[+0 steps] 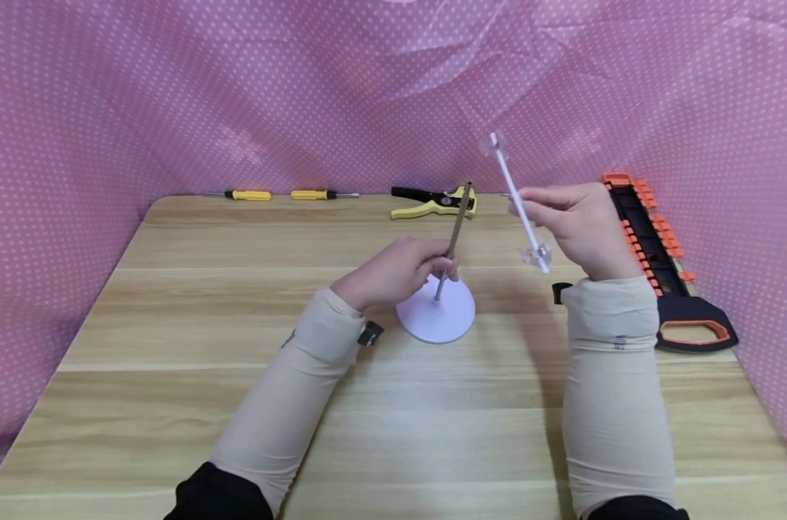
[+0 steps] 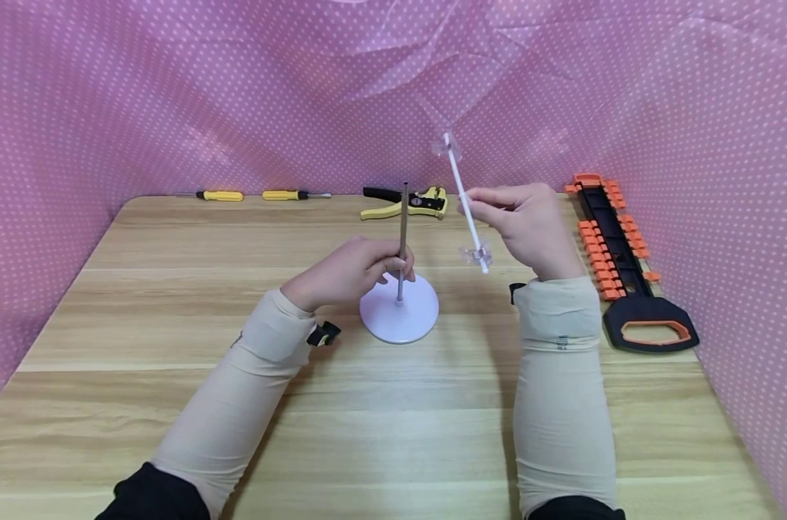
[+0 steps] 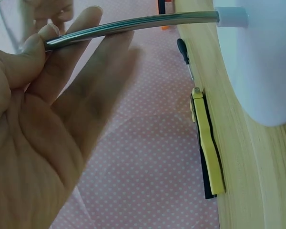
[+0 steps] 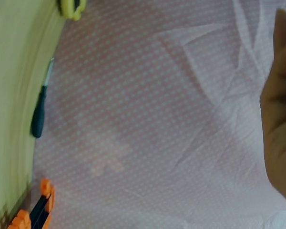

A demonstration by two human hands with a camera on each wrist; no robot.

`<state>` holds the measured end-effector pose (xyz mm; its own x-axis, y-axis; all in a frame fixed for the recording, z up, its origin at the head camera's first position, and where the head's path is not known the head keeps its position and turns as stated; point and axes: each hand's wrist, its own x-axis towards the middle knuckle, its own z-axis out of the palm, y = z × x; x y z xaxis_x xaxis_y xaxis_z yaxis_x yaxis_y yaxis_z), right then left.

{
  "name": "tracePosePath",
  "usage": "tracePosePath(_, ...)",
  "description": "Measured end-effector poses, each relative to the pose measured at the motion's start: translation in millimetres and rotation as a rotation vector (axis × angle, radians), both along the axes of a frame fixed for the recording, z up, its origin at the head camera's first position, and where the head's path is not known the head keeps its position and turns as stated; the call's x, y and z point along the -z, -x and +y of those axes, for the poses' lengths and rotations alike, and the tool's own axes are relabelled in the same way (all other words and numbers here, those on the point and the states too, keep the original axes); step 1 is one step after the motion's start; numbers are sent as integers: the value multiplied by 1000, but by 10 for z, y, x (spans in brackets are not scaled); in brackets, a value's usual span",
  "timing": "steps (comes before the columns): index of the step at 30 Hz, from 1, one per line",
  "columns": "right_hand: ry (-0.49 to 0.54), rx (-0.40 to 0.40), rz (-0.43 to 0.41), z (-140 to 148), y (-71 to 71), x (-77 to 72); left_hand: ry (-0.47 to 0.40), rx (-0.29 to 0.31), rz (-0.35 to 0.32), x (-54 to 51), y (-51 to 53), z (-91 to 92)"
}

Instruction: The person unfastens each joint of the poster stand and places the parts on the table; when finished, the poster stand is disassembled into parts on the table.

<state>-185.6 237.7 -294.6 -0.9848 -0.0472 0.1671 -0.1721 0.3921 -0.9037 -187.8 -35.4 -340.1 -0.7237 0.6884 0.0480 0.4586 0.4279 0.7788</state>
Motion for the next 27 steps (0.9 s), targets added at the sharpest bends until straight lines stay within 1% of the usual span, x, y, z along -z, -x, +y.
tracePosePath(1, -92, -5, -1, 0, 17, 21, 9, -5, 5, -1, -1, -1)
tracePosePath(2, -156, -14, -13, -3, 37, 46, 19, -12, 8, -5, -4, -1)
tracePosePath(4, -271, -31, -43, -8, 78, 97, 23, -17, -8, 0, -3, 0)
tracePosePath(5, -317, -39, -59, -11, 99, 123, 24, -18, -13, 3, -2, 1)
tracePosePath(7, -377, -52, -84, -15, 142, 177, 30, -22, -18, 0, -3, 2)
tracePosePath(9, -417, -64, -100, -14, 172, 216, 27, -17, -20, 4, 2, 3)
tracePosePath(13, -484, -97, -100, -14, 219, 278, 34, -9, 23, 3, 7, 7)
tracePosePath(16, -539, -130, -102, -22, 246, 310, 33, -5, 41, -2, 9, 8)
tracePosePath(20, -585, -171, -124, -38, 274, 346, 35, -5, 45, -12, 7, 5)
tracePosePath(27, -660, -219, -130, -67, 328, 445, 33, 0, 36, -11, 10, 6)
